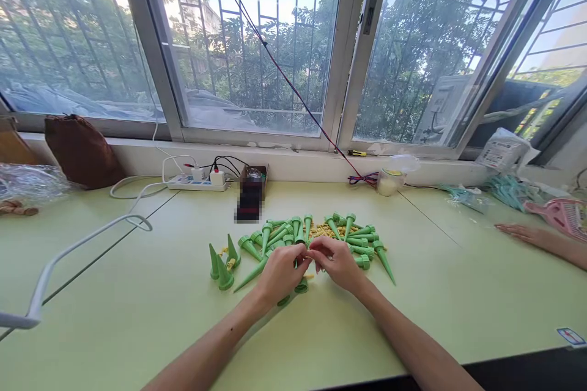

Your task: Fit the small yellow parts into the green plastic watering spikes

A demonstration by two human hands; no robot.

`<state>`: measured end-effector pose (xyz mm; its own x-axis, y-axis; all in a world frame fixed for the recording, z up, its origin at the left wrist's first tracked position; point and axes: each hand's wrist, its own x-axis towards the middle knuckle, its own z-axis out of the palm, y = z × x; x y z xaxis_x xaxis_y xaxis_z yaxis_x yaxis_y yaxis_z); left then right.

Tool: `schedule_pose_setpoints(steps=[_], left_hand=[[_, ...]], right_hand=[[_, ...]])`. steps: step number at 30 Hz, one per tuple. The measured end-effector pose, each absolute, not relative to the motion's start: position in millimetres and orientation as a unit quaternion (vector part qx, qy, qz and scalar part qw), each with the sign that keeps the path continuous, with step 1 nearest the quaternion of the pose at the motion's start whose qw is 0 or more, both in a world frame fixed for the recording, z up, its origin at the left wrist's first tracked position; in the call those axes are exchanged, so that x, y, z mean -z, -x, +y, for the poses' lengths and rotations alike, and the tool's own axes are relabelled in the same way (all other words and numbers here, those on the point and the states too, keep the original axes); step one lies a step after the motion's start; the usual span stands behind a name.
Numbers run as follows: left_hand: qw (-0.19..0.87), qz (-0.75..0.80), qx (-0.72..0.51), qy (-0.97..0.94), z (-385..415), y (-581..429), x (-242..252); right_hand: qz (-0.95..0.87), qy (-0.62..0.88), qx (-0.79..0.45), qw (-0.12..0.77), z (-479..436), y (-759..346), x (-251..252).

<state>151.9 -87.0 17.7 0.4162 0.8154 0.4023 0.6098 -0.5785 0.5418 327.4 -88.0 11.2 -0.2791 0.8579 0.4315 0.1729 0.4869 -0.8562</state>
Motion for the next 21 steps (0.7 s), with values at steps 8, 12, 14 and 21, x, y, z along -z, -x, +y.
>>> schedule_pose_setpoints(steps=[8, 12, 14, 21], left_hand=[[0.145, 0.416, -0.338, -0.832, -87.2, -152.1, -19.1], [0.148, 0.404, -0.341, -0.836, -90.7, -153.1, -23.2], [0.151, 0.399, -0.341, -0.838, -91.0, -153.1, -23.8], [0.14, 0.407, -0.338, -0.837, -86.9, -151.9, -19.1]], right_hand=[[-0.703, 0.352, -0.375, 0.491, -85.4, -327.8, -8.2], [-0.694, 0.356, -0.371, 0.504, -83.9, -329.4, -8.2], [-0.693, 0.359, -0.368, 0.506, -83.6, -330.3, -8.1], [-0.697, 0.365, -0.351, 0.508, -84.3, -331.5, -8.0]])
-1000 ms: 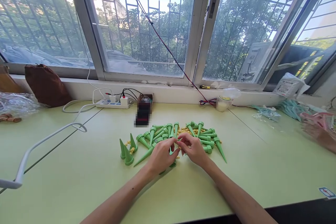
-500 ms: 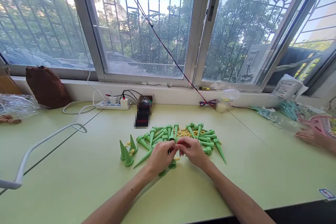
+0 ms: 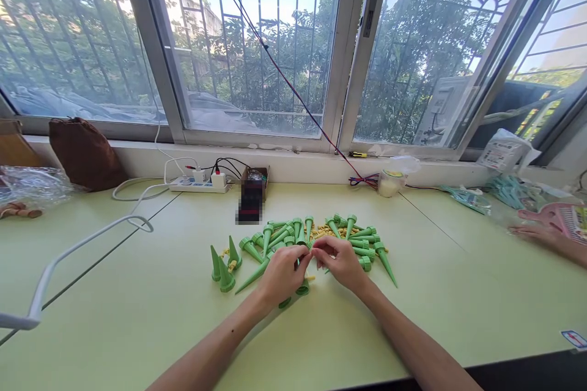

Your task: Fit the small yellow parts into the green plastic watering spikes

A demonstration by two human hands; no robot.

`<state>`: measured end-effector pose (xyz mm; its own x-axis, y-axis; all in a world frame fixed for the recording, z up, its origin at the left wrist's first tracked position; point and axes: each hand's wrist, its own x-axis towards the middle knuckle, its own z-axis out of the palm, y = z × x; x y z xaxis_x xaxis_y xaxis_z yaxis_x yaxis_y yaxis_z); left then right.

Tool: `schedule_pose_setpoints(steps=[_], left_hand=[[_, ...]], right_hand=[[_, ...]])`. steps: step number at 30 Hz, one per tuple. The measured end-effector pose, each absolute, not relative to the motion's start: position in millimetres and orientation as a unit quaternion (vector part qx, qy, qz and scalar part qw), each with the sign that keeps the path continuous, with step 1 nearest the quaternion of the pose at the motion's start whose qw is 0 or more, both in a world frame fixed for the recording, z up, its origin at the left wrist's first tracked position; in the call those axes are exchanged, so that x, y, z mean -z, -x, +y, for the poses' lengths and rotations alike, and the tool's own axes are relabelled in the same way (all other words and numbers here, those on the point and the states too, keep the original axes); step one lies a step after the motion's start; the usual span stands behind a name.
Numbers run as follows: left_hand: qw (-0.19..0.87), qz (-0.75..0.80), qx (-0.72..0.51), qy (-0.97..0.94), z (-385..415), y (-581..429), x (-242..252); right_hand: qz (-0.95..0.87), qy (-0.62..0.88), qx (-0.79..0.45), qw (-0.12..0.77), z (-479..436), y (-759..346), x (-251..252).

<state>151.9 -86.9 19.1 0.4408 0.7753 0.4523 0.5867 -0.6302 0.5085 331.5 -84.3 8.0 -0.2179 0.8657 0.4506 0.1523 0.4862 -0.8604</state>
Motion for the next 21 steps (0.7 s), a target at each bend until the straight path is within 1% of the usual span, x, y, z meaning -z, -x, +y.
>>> schedule_pose_setpoints(steps=[5, 10, 17, 21], left_hand=[[0.135, 0.419, -0.336, -0.833, -87.4, -153.0, -20.4], [0.123, 0.442, -0.291, -0.84, -87.4, -152.3, -21.2], [0.112, 0.452, -0.196, -0.863, -87.6, -149.7, -19.7], [0.078, 0.455, -0.174, -0.87, -86.8, -149.2, -17.8]], right_hand=[[-0.716, 0.376, -0.309, 0.501, -85.9, -331.8, -9.2], [-0.699, 0.422, -0.251, 0.519, -84.6, -333.1, -11.8], [-0.677, 0.449, -0.253, 0.526, -85.0, -333.9, -13.5], [-0.681, 0.445, -0.253, 0.524, -84.9, -333.8, -13.4]])
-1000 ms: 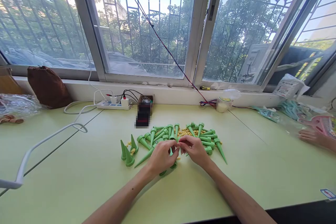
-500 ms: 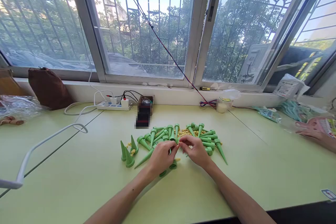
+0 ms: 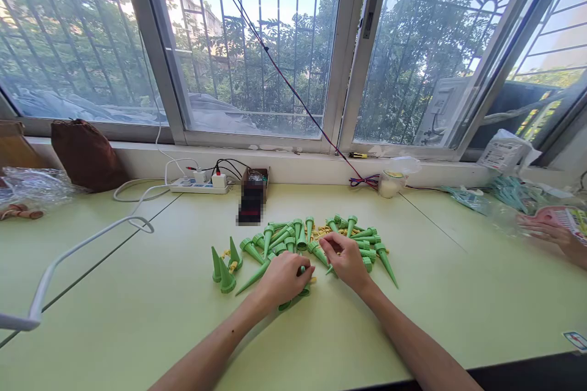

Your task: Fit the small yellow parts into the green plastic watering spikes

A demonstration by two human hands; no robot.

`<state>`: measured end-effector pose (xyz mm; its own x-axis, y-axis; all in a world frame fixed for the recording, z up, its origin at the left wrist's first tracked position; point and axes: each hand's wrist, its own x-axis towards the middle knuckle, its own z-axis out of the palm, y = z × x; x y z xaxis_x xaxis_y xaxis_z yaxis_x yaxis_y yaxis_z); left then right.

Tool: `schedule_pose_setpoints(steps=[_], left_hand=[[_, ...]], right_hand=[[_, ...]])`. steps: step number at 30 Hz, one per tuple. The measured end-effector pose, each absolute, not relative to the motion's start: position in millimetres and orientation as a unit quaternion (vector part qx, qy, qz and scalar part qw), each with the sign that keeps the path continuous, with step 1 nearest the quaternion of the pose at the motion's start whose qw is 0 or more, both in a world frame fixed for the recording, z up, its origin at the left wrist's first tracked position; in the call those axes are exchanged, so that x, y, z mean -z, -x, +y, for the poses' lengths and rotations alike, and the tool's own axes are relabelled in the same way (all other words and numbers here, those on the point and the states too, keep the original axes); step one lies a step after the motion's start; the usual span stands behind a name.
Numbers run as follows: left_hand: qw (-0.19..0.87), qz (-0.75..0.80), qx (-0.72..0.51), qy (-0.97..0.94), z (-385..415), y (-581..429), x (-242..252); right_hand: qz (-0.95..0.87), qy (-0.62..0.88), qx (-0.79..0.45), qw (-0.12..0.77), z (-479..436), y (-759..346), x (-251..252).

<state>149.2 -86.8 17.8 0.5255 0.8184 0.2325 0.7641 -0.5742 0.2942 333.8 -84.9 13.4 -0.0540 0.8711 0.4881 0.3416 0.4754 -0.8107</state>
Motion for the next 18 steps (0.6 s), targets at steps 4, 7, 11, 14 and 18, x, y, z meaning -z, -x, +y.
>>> schedule_pose_setpoints(steps=[4, 7, 11, 14, 18], left_hand=[[0.062, 0.45, -0.176, -0.873, -86.8, -149.2, -16.8], [0.064, 0.45, -0.18, -0.872, -87.4, -149.8, -17.4], [0.067, 0.451, -0.18, -0.872, -88.8, -150.2, -18.8], [0.076, 0.45, -0.187, -0.87, -89.7, -150.3, -19.6], [0.087, 0.448, -0.2, -0.867, -89.7, -151.1, -20.1]], right_hand=[[-0.68, 0.448, -0.253, 0.522, -84.4, -334.0, -13.1], [-0.68, 0.451, -0.253, 0.52, -84.2, -334.1, -12.7], [-0.683, 0.452, -0.25, 0.516, -84.4, -334.3, -12.8], [-0.684, 0.45, -0.253, 0.515, -85.3, -334.4, -14.1], [-0.682, 0.453, -0.258, 0.513, -85.8, -334.8, -15.2]])
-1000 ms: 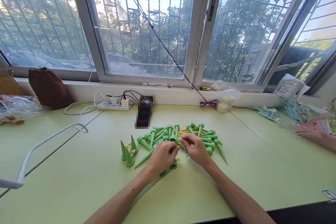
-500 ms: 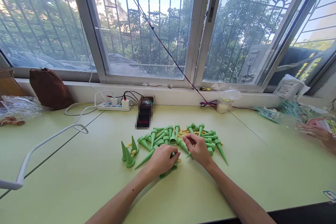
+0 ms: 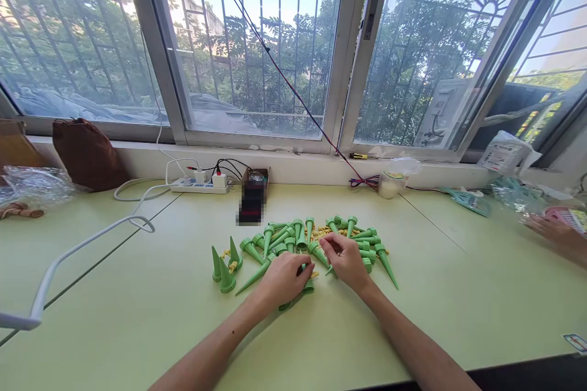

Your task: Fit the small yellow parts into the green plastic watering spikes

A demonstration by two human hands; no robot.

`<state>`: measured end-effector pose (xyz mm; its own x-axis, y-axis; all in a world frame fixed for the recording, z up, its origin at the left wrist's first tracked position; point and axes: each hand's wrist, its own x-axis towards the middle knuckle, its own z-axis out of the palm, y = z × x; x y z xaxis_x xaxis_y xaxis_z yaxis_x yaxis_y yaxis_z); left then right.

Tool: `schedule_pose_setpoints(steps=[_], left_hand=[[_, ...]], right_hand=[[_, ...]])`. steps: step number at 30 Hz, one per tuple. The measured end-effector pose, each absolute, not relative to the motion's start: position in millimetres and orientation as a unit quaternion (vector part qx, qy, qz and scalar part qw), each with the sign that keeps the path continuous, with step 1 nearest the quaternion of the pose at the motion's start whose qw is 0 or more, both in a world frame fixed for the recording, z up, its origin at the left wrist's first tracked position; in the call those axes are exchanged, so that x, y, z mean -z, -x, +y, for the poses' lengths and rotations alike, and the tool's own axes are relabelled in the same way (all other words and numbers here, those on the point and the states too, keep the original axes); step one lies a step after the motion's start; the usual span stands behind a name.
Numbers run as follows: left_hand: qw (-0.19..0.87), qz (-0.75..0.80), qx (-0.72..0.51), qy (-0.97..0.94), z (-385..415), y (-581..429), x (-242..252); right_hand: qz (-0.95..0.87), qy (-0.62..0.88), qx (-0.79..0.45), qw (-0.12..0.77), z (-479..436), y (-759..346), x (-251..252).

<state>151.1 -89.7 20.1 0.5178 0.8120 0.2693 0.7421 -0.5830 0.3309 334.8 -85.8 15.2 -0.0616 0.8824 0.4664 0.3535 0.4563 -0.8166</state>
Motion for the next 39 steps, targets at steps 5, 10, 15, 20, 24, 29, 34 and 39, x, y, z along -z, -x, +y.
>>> schedule_pose_setpoints(steps=[5, 10, 15, 20, 24, 29, 34, 39], left_hand=[[0.108, 0.437, -0.236, -0.861, -89.3, -152.2, -21.6], [0.133, 0.426, -0.27, -0.853, -90.6, -152.6, -22.7], [0.141, 0.428, -0.302, -0.84, -90.0, -153.2, -21.4], [0.154, 0.433, -0.309, -0.833, -88.7, -152.9, -20.5], [0.167, 0.425, -0.327, -0.827, -88.4, -153.0, -20.2], [0.175, 0.42, -0.345, -0.821, -87.9, -153.3, -21.4], [0.183, 0.435, -0.407, -0.782, -81.7, -150.7, -20.2], [0.182, 0.445, -0.442, -0.757, -76.2, -148.0, -18.0]], right_hand=[[-0.679, 0.458, -0.253, 0.515, -84.5, -335.5, -13.6], [-0.679, 0.459, -0.248, 0.517, -83.7, -336.3, -12.7], [-0.679, 0.463, -0.25, 0.512, -81.8, -336.7, -12.0], [-0.682, 0.463, -0.252, 0.506, -82.4, -336.4, -13.0], [-0.686, 0.464, -0.246, 0.504, -83.6, -336.6, -14.3], [-0.683, 0.463, -0.25, 0.506, -83.2, -336.9, -14.0], [-0.678, 0.456, -0.262, 0.514, -81.7, -336.8, -11.5], [-0.687, 0.446, -0.269, 0.507, -81.6, -336.3, -8.8]])
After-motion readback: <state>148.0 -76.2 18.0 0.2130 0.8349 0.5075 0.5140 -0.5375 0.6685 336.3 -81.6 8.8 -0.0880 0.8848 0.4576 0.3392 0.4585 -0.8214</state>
